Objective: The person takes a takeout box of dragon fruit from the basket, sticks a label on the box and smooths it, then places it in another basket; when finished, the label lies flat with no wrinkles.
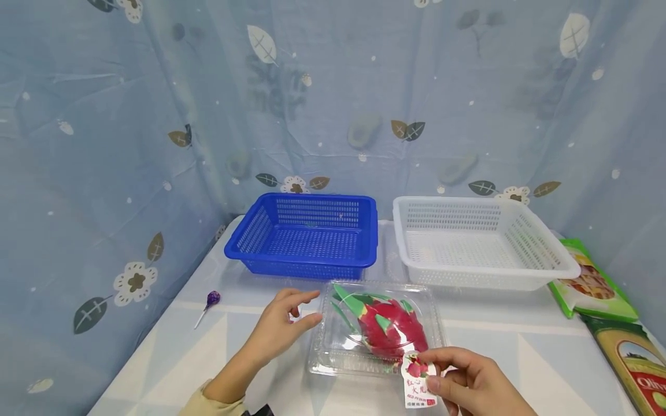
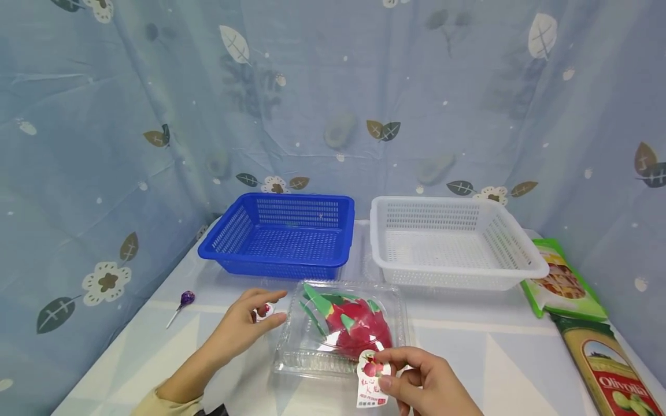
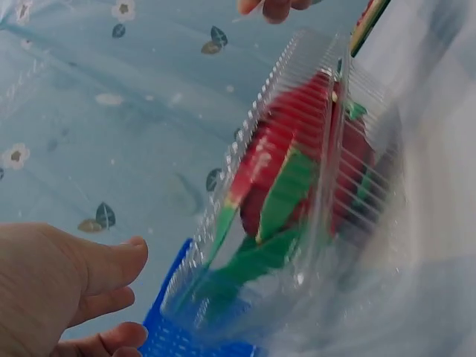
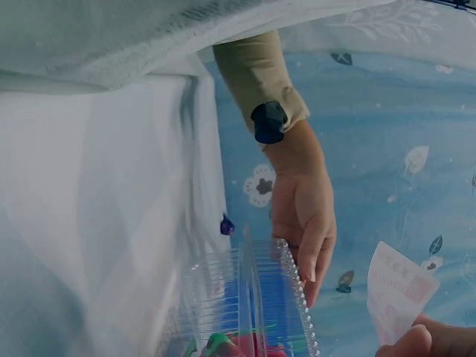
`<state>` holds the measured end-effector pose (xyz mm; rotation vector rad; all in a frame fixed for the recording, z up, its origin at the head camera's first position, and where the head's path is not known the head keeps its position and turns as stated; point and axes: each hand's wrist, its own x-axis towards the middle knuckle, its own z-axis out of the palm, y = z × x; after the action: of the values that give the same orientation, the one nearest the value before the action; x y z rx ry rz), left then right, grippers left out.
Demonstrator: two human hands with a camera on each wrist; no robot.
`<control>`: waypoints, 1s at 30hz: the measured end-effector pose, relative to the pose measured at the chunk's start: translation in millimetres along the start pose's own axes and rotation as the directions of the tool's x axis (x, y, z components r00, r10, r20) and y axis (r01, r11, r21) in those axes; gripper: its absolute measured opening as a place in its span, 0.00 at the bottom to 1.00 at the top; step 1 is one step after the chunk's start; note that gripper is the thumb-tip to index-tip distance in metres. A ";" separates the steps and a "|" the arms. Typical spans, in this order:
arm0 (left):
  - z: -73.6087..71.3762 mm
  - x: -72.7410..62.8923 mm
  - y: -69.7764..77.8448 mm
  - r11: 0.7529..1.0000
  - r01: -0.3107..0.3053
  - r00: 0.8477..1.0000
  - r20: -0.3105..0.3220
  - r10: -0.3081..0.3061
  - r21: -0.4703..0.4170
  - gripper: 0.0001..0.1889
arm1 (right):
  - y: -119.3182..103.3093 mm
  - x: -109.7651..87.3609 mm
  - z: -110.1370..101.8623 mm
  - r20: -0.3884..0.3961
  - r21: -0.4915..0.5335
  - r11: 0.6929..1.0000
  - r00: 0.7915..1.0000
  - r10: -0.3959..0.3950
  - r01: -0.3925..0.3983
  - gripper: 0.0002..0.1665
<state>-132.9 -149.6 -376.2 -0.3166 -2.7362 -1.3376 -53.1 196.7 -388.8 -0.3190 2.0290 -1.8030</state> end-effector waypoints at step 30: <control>50.6 30.3 41.5 0.973 -0.227 0.963 0.142 0.231 -0.041 0.21 | -48.2 54.3 -18.7 -0.077 -0.145 0.989 0.996 -0.048 0.036 0.22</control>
<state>-152.5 -80.5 -370.4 -0.7365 -2.6935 -1.3347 -114.4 183.5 -347.7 -0.3385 2.2299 -1.7232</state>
